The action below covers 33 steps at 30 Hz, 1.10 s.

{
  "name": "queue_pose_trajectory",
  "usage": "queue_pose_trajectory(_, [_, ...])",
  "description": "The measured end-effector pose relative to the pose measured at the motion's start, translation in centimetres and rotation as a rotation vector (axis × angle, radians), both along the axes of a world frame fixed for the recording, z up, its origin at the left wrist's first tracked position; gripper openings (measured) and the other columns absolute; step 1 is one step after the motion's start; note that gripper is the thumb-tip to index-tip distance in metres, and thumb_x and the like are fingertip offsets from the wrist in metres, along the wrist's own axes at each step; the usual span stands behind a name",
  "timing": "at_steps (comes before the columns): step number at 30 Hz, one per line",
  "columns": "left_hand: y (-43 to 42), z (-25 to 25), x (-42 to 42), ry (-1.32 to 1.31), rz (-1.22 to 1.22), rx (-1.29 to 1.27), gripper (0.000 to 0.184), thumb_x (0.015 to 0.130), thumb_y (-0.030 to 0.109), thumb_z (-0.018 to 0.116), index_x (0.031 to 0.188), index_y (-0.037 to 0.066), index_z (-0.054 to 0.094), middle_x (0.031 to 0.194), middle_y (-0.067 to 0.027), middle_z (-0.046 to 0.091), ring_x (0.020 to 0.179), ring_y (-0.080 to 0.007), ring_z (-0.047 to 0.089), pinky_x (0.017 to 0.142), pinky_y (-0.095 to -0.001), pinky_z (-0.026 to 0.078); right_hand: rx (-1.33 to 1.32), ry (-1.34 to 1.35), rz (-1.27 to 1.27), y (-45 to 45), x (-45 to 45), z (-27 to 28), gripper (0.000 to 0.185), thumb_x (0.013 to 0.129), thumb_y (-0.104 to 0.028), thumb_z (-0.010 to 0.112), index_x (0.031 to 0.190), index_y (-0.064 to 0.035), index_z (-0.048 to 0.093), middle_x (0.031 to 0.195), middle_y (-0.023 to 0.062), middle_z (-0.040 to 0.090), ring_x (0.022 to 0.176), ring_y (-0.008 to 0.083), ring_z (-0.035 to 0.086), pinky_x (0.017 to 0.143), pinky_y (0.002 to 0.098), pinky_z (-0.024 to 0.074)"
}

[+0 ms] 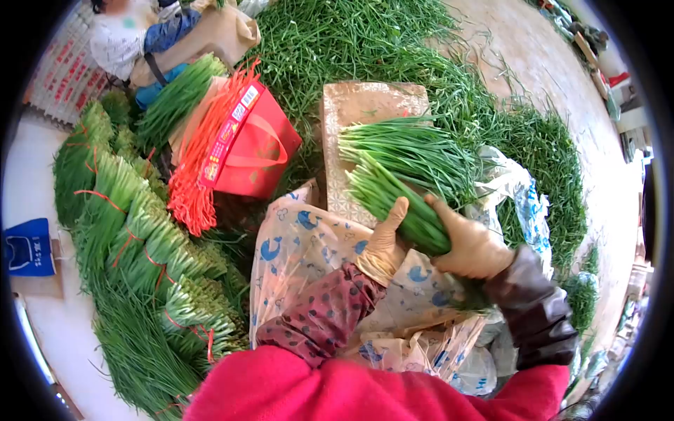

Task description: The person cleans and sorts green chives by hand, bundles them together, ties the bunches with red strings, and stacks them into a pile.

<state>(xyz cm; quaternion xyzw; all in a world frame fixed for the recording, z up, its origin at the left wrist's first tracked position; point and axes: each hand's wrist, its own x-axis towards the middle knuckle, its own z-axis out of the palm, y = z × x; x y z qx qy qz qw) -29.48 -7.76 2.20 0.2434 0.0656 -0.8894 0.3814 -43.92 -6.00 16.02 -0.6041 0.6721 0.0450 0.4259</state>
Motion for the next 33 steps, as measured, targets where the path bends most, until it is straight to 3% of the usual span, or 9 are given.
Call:
queue_pose_trajectory(5, [2.2, 1.9, -3.3, 0.369, -0.034, 0.130, 0.054, 0.082, 0.038, 0.072, 0.122, 0.006, 0.053, 0.121, -0.0068, 0.059, 0.112, -0.0217, 0.057, 0.098, -0.0396, 0.048, 0.394, 0.160, 0.181, -5.0, -2.3, 4.2, 0.083, 0.066, -0.032, 0.075, 0.137, -0.0096, 0.038, 0.099, 0.0208, 0.066, 0.091, 0.0328, 0.066, 0.078, 0.0390, 0.0514])
queue_pose_trajectory(7, [3.0, 0.6, -4.6, 0.396, -0.020, 0.180, 0.061, 0.082, 0.043, 0.068, 0.126, 0.005, 0.050, 0.125, -0.0093, 0.057, 0.115, -0.0238, 0.055, 0.099, -0.0407, 0.047, 0.522, 0.221, 0.255, -7.3, -1.7, 3.7, 0.087, 0.066, -0.029, 0.077, 0.139, -0.0090, 0.034, 0.092, 0.0145, 0.067, 0.081, 0.0210, 0.066, 0.072, 0.0337, 0.0512])
queue_pose_trajectory(12, [3.1, -3.4, -6.5, 0.501, -0.006, 0.316, 0.071, 0.083, 0.045, 0.065, 0.136, 0.005, 0.038, 0.134, -0.0128, 0.049, 0.121, -0.0296, 0.049, 0.105, -0.0483, 0.041, 0.631, 0.380, 0.380, -10.2, -0.4, -2.6, 0.087, 0.068, -0.046, 0.072, 0.136, -0.0034, 0.037, 0.099, 0.0206, 0.066, 0.091, 0.0303, 0.066, 0.079, 0.0387, 0.0514])
queue_pose_trajectory(19, [4.4, -1.5, -4.2, 0.407, -0.162, 0.117, 0.068, 0.086, 0.058, 0.055, 0.139, 0.018, 0.040, 0.136, -0.0076, 0.047, 0.126, -0.0238, 0.044, 0.110, -0.0404, 0.032, 0.287, 0.618, 0.508, -2.1, 2.3, -3.1, 0.070, 0.083, -0.022, 0.061, 0.138, 0.0092, 0.031, 0.111, 0.0195, 0.061, 0.096, 0.0289, 0.064, 0.071, 0.0409, 0.0530])
queue_pose_trajectory(22, [5.4, -3.1, -2.6, 0.289, -0.324, -0.031, 0.086, 0.079, 0.063, 0.062, 0.139, 0.005, 0.040, 0.135, -0.0119, 0.048, 0.127, -0.0265, 0.044, 0.110, -0.0405, 0.031, -0.136, 0.666, 0.502, 3.1, 3.5, -3.7, 0.060, 0.083, -0.012, 0.056, 0.135, 0.0100, 0.036, 0.107, 0.0249, 0.058, 0.086, 0.0314, 0.060, 0.063, 0.0385, 0.0492])
queue_pose_trajectory(24, [4.9, -3.6, -1.7, 0.289, -0.363, -0.091, 0.082, 0.079, 0.055, 0.067, 0.134, -0.001, 0.044, 0.132, -0.0122, 0.051, 0.124, -0.0260, 0.047, 0.109, -0.0399, 0.034, -0.392, 0.816, 0.554, 5.9, 4.7, -4.2, 0.059, 0.079, -0.014, 0.052, 0.129, 0.0150, 0.040, 0.115, 0.0312, 0.054, 0.081, 0.0278, 0.055, 0.064, 0.0369, 0.0430])
queue_pose_trajectory(30, [3.9, -2.6, 1.9, 0.279, -0.421, -0.160, 0.046, 0.082, 0.031, 0.062, 0.114, -0.001, 0.057, 0.109, -0.0113, 0.060, 0.105, -0.0247, 0.057, 0.097, -0.0338, 0.044, -0.664, 0.695, 0.323, 9.2, 9.1, -5.1, 0.045, 0.078, -0.009, 0.052, 0.118, 0.0118, 0.050, 0.116, 0.0368, 0.051, 0.094, 0.0401, 0.058, 0.065, 0.0392, 0.0479])
queue_pose_trajectory(31, [3.5, -0.9, 2.4, 0.262, -0.348, -0.171, 0.070, 0.081, 0.022, 0.064, 0.143, 0.009, 0.035, 0.097, -0.0080, 0.064, 0.094, -0.0226, 0.062, 0.099, -0.0387, 0.044, -0.703, 0.616, 0.305, 9.4, 9.5, -4.7, 0.046, 0.078, -0.011, 0.055, 0.119, 0.0094, 0.051, 0.116, 0.0367, 0.052, 0.096, 0.0424, 0.057, 0.068, 0.0408, 0.0493])
queue_pose_trajectory(33, [3.6, -1.4, 3.4, 0.270, -0.280, -0.221, 0.078, 0.080, 0.019, 0.065, 0.148, 0.015, 0.026, 0.086, -0.0050, 0.061, 0.080, -0.0186, 0.061, 0.099, -0.0388, 0.045, -0.697, 0.421, 0.319, 10.0, 8.9, -2.8, 0.047, 0.077, -0.013, 0.060, 0.120, 0.0061, 0.052, 0.115, 0.0324, 0.054, 0.094, 0.0392, 0.060, 0.069, 0.0399, 0.0506])
